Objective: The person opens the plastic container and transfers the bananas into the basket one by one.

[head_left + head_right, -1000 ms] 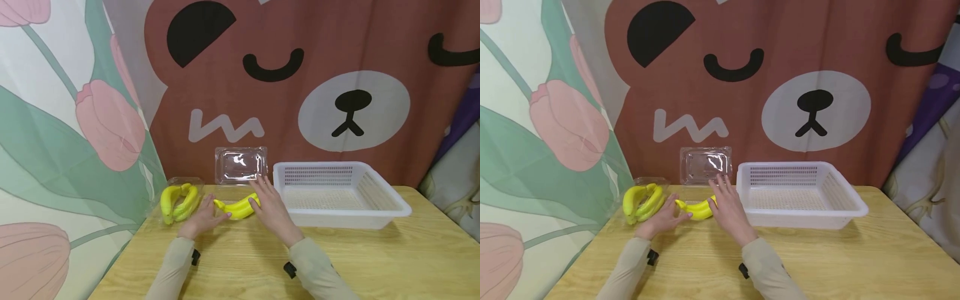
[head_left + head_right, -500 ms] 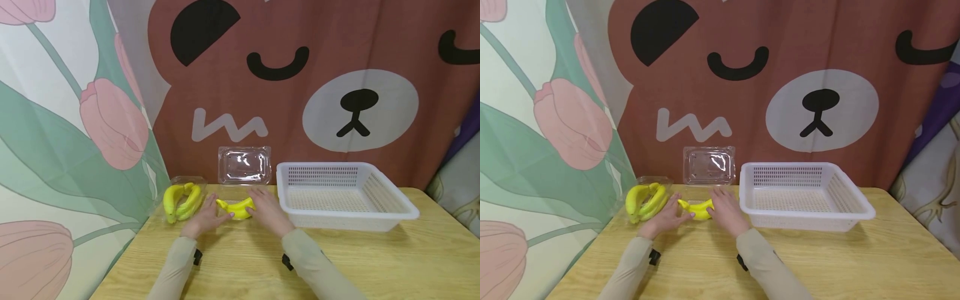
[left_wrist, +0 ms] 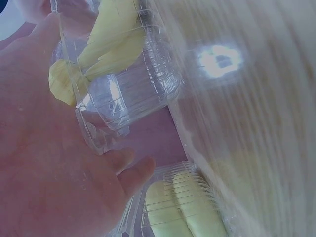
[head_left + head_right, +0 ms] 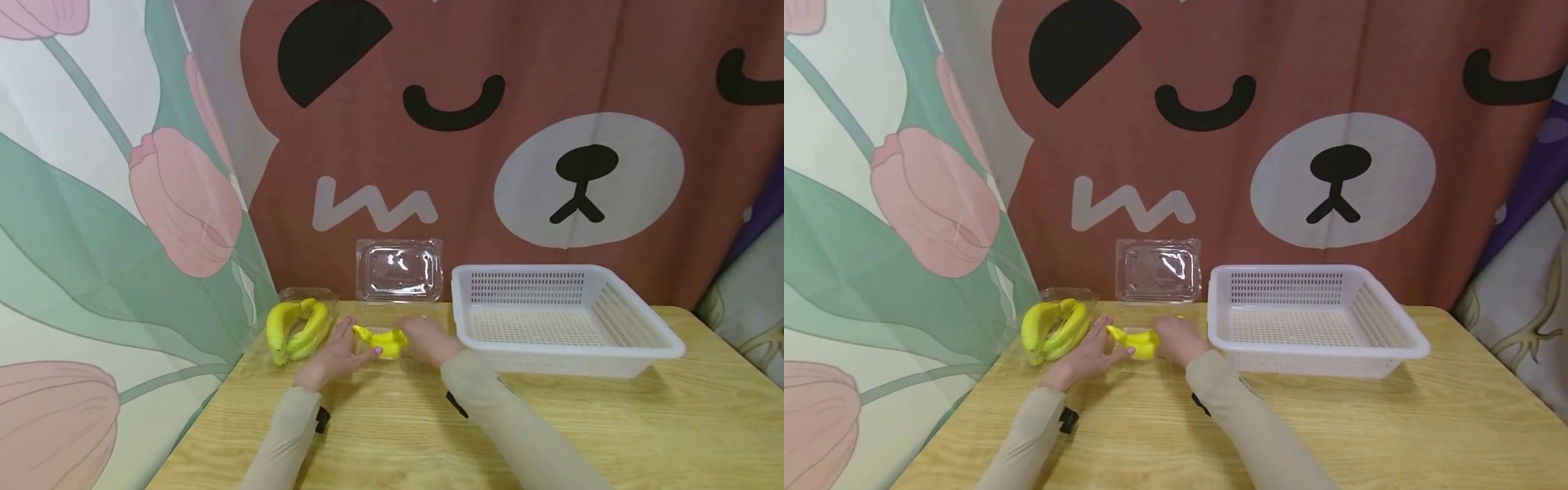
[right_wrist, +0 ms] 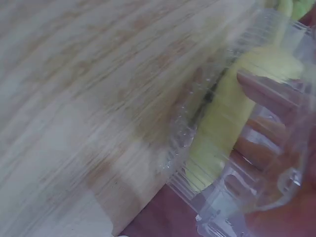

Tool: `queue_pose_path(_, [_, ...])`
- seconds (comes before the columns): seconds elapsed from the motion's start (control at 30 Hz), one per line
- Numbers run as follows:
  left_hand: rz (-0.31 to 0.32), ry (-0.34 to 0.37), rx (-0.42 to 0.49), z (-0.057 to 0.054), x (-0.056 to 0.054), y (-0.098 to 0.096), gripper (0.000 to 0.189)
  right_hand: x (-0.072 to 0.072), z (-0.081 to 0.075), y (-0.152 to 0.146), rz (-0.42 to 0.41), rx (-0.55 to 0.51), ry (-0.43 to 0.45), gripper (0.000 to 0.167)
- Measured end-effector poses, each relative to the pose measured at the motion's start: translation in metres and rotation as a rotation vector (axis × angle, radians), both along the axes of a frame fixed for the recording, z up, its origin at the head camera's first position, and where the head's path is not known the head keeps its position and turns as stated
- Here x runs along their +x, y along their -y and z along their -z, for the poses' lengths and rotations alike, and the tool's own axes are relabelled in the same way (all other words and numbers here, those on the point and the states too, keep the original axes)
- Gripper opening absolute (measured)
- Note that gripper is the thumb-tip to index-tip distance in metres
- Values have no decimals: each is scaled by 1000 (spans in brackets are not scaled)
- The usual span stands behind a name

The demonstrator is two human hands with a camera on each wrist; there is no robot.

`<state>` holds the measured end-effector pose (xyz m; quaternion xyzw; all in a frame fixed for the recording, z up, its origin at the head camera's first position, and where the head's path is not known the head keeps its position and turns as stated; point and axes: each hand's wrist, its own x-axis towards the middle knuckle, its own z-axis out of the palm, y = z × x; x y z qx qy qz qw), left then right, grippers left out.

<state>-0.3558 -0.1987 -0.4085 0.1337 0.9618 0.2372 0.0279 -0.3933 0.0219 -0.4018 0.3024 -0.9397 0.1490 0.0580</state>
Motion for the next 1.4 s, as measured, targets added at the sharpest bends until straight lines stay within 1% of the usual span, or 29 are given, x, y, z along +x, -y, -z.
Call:
queue_pose_path(0.13, [0, -1, -7, 0, 0, -1, 104, -5, 4, 4, -9, 59, -30, 38])
queue_pose_path(0.17, [-1, -1, -6, 0, 0, -1, 104, -7, 5, 4, -11, 72, -37, 37])
queue_pose_path(0.27, [-11, -3, 4, 1, 1, -1, 105, -10, 8, 5, -14, 92, -32, 42])
queue_pose_path(0.33, [-16, -5, 7, 1, 1, -1, 105, -12, 10, 5, -16, 96, -20, 49])
queue_pose_path(0.5, [-19, -4, 18, 2, 0, -1, 106, -13, 10, 4, -6, 78, 33, 65])
queue_pose_path(0.6, [-20, -11, 11, 1, 0, -1, 106, -14, 11, 3, 6, 62, 50, 67])
queue_pose_path(0.7, [-17, -29, -4, 1, 1, -2, 105, -15, 11, 4, 13, 34, 53, 64])
queue_pose_path(0.77, [-14, -36, -33, 0, 0, -3, 105, -16, 11, 4, 14, -4, 64, 62])
queue_pose_path(0.9, [-10, -66, -74, 0, 0, -5, 102, -18, 5, 4, 21, -99, 94, 58])
queue_pose_path(0.97, [-13, -77, -88, -1, 1, -6, 100, -17, 0, 3, 25, -141, 92, 56])
queue_pose_path(1.03, [-15, -93, -95, -1, 1, -7, 98, -16, -4, 3, 37, -155, 76, 56])
queue_pose_path(1.1, [-17, -101, -98, -1, 2, -7, 98, -14, -8, 3, 47, -167, 63, 59])
queue_pose_path(1.27, [-26, -90, -102, 0, 2, -7, 99, -8, -16, 1, 88, -180, 61, 71])
queue_pose_path(1.4, [-25, -87, -94, 1, 1, -6, 100, -3, -21, 0, 107, -195, 45, 73])
